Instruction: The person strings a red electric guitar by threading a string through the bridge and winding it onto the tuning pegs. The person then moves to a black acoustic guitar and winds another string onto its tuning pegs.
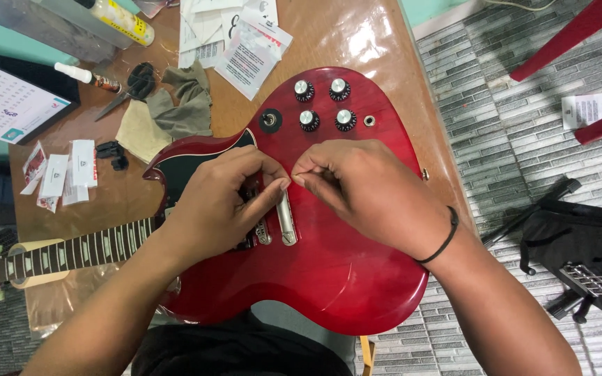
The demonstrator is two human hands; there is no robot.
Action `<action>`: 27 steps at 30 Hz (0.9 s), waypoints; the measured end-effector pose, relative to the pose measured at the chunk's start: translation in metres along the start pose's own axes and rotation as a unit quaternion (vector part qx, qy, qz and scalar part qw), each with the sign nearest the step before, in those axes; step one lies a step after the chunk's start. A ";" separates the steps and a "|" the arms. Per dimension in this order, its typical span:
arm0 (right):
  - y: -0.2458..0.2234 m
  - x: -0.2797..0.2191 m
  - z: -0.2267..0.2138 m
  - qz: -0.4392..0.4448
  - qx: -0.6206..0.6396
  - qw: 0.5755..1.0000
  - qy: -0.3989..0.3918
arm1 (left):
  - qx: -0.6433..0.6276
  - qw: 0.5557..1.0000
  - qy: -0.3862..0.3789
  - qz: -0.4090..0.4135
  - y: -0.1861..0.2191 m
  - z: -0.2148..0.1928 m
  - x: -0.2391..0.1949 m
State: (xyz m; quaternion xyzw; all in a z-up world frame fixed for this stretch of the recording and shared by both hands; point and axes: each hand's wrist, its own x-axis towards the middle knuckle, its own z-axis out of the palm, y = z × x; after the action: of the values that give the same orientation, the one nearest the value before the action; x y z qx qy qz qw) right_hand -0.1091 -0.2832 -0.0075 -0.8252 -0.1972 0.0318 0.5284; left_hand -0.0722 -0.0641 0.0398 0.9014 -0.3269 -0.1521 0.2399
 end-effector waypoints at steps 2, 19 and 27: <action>0.000 -0.001 0.002 0.006 -0.001 1.000 -0.003 | 0.003 1.000 0.008 0.010 0.000 0.000 -0.001; -0.009 0.018 -0.003 0.136 -0.049 0.981 -0.131 | 0.078 0.992 0.063 0.072 -0.022 -0.016 -0.014; -0.024 0.027 -0.004 0.217 -0.031 0.965 -0.141 | 0.057 0.995 0.051 0.062 -0.031 -0.019 -0.026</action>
State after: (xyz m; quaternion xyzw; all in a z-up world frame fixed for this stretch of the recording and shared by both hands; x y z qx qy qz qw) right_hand -0.0900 -0.2679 0.0192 -0.8516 -0.0866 0.2553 0.4495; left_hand -0.0669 -0.0201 0.0425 0.8981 -0.3777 -0.0717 0.2136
